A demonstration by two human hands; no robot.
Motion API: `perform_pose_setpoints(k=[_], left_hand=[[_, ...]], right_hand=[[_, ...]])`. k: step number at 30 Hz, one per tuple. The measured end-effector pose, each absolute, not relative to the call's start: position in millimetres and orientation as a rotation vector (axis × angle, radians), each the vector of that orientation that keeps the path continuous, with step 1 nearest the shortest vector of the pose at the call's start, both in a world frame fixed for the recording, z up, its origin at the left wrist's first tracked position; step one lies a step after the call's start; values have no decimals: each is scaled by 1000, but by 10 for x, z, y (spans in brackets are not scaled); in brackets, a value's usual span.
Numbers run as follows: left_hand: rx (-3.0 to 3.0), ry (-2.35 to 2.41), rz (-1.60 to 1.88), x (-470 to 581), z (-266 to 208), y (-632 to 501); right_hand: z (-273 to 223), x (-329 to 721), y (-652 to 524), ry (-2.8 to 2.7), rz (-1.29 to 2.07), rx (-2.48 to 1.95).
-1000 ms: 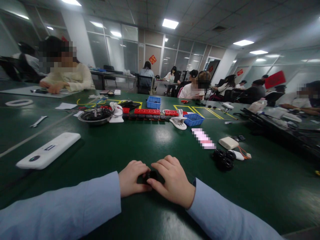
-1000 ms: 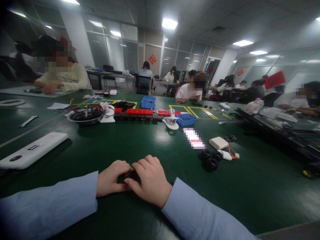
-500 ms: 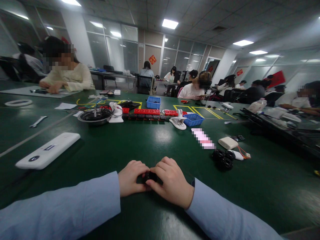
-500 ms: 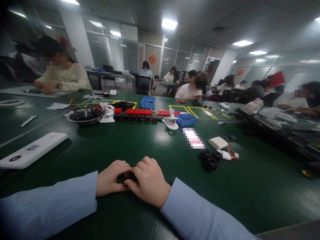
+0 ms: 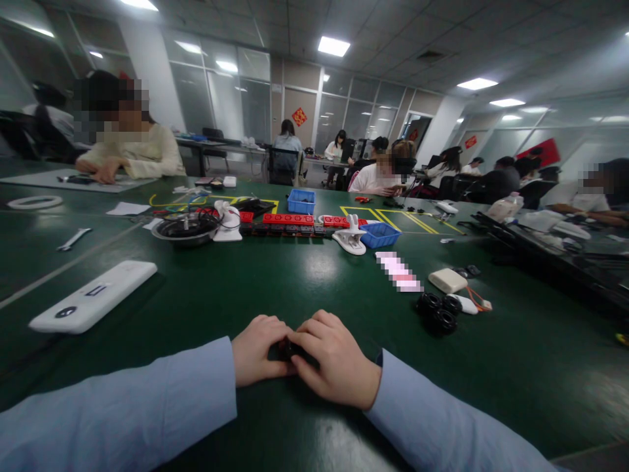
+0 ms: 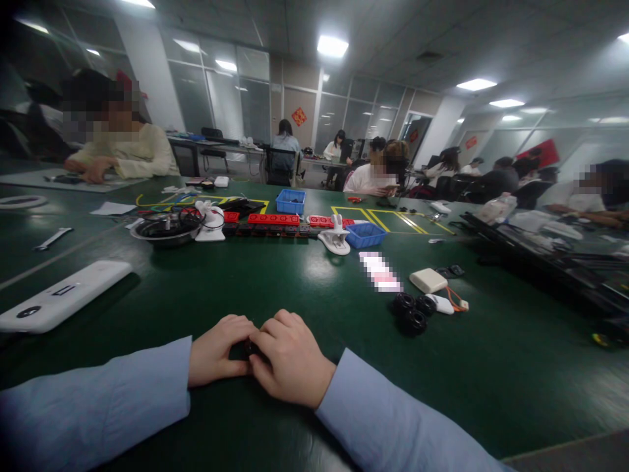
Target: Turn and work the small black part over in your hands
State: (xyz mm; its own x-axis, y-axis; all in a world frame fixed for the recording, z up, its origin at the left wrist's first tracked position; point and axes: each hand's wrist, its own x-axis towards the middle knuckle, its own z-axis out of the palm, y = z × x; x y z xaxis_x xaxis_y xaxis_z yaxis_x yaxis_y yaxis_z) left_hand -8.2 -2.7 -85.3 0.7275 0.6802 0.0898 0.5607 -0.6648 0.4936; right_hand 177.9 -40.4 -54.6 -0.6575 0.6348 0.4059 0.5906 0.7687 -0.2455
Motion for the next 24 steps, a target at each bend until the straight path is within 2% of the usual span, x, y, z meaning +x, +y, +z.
perform_pose_setpoints(k=[24], left_hand=[[2546, 933, 351, -90, -888, -5]], right_hand=[[-610, 1762, -346, -2497, 292, -737]])
